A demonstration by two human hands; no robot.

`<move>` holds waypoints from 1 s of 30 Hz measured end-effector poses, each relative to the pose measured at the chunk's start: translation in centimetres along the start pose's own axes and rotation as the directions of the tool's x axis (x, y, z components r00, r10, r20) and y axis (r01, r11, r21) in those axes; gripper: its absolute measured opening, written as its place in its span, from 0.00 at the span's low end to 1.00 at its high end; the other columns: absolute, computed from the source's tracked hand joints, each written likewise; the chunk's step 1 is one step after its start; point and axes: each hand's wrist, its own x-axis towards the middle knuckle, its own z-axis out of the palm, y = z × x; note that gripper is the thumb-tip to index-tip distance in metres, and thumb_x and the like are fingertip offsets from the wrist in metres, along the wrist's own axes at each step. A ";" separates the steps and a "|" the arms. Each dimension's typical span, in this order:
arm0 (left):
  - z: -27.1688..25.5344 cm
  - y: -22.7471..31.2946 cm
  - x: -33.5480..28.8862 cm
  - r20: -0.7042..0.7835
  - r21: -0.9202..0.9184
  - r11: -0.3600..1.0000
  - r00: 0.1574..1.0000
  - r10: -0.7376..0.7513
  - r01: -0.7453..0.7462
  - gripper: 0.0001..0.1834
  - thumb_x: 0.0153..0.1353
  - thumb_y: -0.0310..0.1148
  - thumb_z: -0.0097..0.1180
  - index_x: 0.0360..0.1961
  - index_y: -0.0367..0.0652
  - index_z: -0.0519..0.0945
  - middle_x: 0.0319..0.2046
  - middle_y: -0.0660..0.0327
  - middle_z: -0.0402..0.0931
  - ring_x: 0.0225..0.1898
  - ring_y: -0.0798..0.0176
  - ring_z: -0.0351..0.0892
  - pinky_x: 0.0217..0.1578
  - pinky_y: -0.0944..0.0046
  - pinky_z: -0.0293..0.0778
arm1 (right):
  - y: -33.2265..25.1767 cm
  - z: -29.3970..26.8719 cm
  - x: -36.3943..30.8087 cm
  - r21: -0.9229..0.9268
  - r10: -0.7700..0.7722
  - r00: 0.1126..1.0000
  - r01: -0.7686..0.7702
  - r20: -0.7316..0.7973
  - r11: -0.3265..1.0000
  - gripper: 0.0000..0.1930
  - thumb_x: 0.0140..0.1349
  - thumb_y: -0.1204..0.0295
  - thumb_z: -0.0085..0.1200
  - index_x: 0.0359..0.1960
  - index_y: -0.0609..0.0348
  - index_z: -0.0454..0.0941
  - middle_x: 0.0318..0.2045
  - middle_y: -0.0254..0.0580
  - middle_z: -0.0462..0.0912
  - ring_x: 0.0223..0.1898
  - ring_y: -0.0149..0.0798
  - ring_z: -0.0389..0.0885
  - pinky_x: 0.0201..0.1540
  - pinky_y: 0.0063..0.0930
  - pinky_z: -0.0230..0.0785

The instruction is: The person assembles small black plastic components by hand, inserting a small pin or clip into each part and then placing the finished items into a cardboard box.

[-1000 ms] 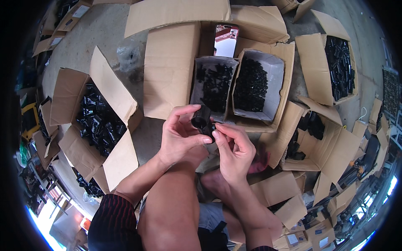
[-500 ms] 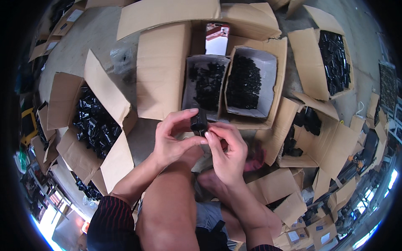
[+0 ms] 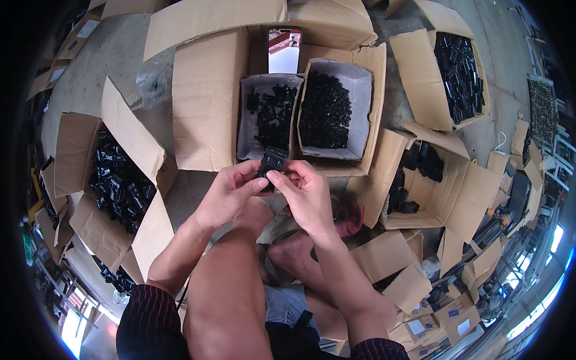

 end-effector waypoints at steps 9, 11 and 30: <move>-0.8 -0.9 0.4 -0.186 -0.175 0.983 0.978 -0.090 0.057 0.16 0.66 0.24 0.61 0.54 0.36 0.77 0.50 0.58 0.82 0.50 0.68 0.82 0.55 0.64 0.79 | 0.4 -6.1 11.4 -0.672 -0.490 0.836 0.218 -0.245 0.708 0.09 0.65 0.71 0.61 0.42 0.62 0.83 0.34 0.47 0.87 0.34 0.41 0.86 0.41 0.34 0.76; -0.8 -0.8 0.3 -0.196 -0.210 0.976 0.975 -0.101 0.059 0.16 0.67 0.24 0.61 0.55 0.36 0.77 0.51 0.57 0.82 0.52 0.67 0.81 0.56 0.64 0.78 | 0.4 -5.9 13.3 -0.820 -0.504 0.846 0.159 -0.175 0.550 0.08 0.64 0.71 0.61 0.42 0.60 0.84 0.35 0.50 0.87 0.37 0.49 0.86 0.43 0.39 0.77; 0.1 -2.0 0.8 -0.328 0.042 0.991 0.935 0.134 -0.127 0.25 0.57 0.20 0.70 0.56 0.32 0.76 0.48 0.57 0.82 0.47 0.68 0.83 0.53 0.67 0.79 | 1.7 0.0 2.4 -0.149 -0.292 0.934 0.264 -0.208 0.953 0.09 0.59 0.79 0.69 0.40 0.65 0.85 0.34 0.35 0.86 0.34 0.23 0.80 0.39 0.18 0.75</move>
